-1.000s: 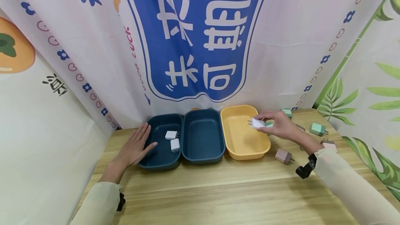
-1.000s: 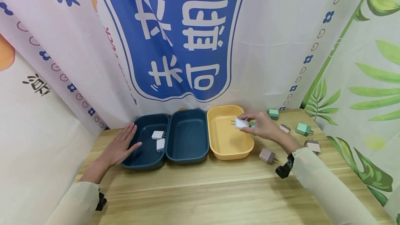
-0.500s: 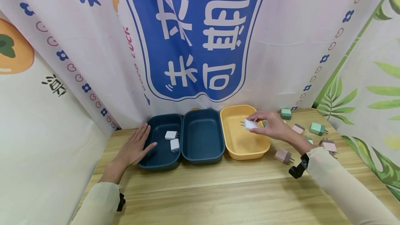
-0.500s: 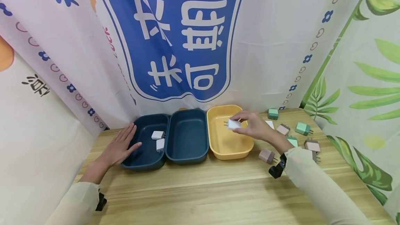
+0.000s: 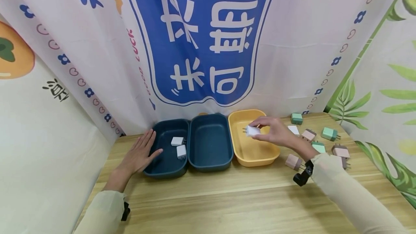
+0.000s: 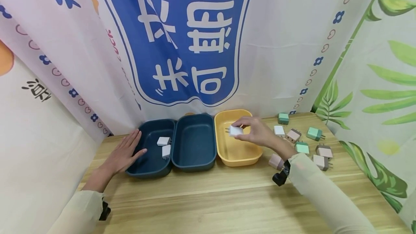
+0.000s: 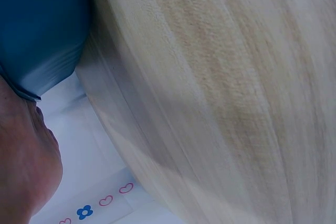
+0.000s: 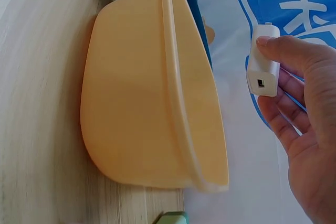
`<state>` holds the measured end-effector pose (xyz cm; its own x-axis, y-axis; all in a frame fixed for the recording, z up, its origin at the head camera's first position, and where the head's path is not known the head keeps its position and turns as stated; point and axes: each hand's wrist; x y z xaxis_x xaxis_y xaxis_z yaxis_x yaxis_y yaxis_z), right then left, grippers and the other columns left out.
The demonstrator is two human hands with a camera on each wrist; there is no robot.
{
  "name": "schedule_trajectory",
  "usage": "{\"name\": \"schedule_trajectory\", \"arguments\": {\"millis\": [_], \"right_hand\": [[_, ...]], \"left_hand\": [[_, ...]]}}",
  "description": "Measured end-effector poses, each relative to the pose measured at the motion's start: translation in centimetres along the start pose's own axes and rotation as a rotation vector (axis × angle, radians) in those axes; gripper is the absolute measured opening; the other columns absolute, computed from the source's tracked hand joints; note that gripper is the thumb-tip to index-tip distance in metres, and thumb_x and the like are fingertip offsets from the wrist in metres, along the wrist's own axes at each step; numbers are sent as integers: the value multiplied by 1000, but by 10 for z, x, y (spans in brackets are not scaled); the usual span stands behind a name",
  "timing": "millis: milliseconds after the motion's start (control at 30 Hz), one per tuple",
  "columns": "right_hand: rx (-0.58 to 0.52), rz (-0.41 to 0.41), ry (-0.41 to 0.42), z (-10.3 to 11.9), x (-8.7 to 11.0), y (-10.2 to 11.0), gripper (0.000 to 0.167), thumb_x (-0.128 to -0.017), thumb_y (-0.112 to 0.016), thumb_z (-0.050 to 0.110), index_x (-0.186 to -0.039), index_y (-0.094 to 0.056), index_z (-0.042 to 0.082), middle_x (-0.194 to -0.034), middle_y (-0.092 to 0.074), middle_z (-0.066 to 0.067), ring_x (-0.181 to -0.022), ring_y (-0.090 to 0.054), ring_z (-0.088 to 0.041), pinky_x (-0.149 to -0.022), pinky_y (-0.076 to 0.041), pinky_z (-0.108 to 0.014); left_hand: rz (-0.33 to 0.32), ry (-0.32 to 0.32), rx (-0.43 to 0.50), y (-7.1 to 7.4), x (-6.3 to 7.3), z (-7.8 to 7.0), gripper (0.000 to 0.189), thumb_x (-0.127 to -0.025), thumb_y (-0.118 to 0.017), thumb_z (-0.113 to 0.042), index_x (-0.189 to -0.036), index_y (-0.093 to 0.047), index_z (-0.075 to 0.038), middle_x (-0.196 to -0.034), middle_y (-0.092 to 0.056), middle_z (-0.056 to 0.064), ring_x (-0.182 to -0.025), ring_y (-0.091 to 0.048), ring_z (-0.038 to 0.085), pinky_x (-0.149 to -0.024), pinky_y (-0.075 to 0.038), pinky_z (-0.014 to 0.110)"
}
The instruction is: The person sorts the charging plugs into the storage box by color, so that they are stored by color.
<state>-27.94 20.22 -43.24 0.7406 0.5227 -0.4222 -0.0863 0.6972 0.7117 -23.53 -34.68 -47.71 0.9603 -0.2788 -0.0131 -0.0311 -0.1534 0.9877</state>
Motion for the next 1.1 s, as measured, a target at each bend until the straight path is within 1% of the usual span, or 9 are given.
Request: {"name": "schedule_trajectory", "arguments": {"millis": [67,133,233,300,433,633,767,1000,1100], "right_hand": [[-14,-1,11,0,-1,-2,39,-82,-93,15,-118,-80,10,-111,-79,-2,-95,-70,-17,-78,-60,-38],[-17,2,22,1,-3,-4,39,-82,-93,16,-118,-80,10,-111,-79,-1,-95,-71,-17,-78,-59,-36],[-32,11,26,4,-6,-6,39,-83,-93,17,-119,-80,9,-111,-79,-1,-95,-71,-17,-78,-60,-37],[-34,15,30,6,-7,-7,39,-83,-93,18,-119,-80,10,-111,-79,-1,-95,-71,-17,-77,-58,-31],[-42,15,57,9,-10,-11,38,-83,-92,16,-118,-80,9,-111,-79,-2,-95,-71,-16,-78,-59,-30],[-69,13,84,10,-15,-18,38,-82,-92,13,-118,-80,8,-110,-79,-2,-94,-72,-15,-79,-61,-30],[-94,18,86,12,-18,-24,38,-82,-92,13,-118,-80,8,-110,-78,-1,-94,-71,-15,-79,-61,-29],[-118,35,93,19,-23,-33,35,-85,-91,15,-118,-81,10,-114,-79,-2,-96,-70,-16,-82,-61,-32],[-127,34,96,22,-26,-37,35,-83,-92,14,-117,-81,10,-114,-79,-2,-96,-71,-16,-82,-61,-33]], "left_hand": [[-1,2,-3,-1,0,0,90,-110,-41,-60,-169,-11,0,-176,-7,23,-162,-10,44,-130,-10,63],[-4,3,-6,-1,0,1,90,-110,-41,-60,-169,-11,0,-176,-8,23,-162,-11,44,-130,-10,64],[-7,4,-2,-1,0,0,90,-109,-41,-61,-169,-11,0,-176,-8,23,-162,-11,44,-130,-11,64],[-9,3,2,-1,0,0,90,-109,-42,-60,-169,-11,0,-176,-9,24,-162,-11,45,-129,-11,65],[-9,-1,5,0,0,-1,90,-110,-42,-60,-169,-11,0,-176,-9,24,-162,-11,45,-129,-11,65],[-7,-3,7,-1,0,-1,90,-110,-42,-60,-169,-10,0,-176,-7,23,-162,-10,44,-129,-11,65],[-10,-4,7,-1,0,0,90,-110,-42,-59,-169,-10,1,-176,-7,24,-162,-9,44,-130,-10,64],[-4,1,8,-1,0,0,90,-110,-41,-60,-169,-10,1,-176,-7,25,-162,-10,45,-130,-10,65],[-1,2,14,0,0,0,91,-110,-41,-60,-169,-9,1,-176,-6,24,-162,-9,45,-130,-9,64]]}}
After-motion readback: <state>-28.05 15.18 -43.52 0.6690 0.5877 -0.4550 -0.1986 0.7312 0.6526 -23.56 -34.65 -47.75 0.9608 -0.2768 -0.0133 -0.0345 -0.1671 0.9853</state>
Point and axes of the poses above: each hand's wrist, its own x-axis away from the middle knuckle, its own y-axis out of the back of the hand, z = x × y
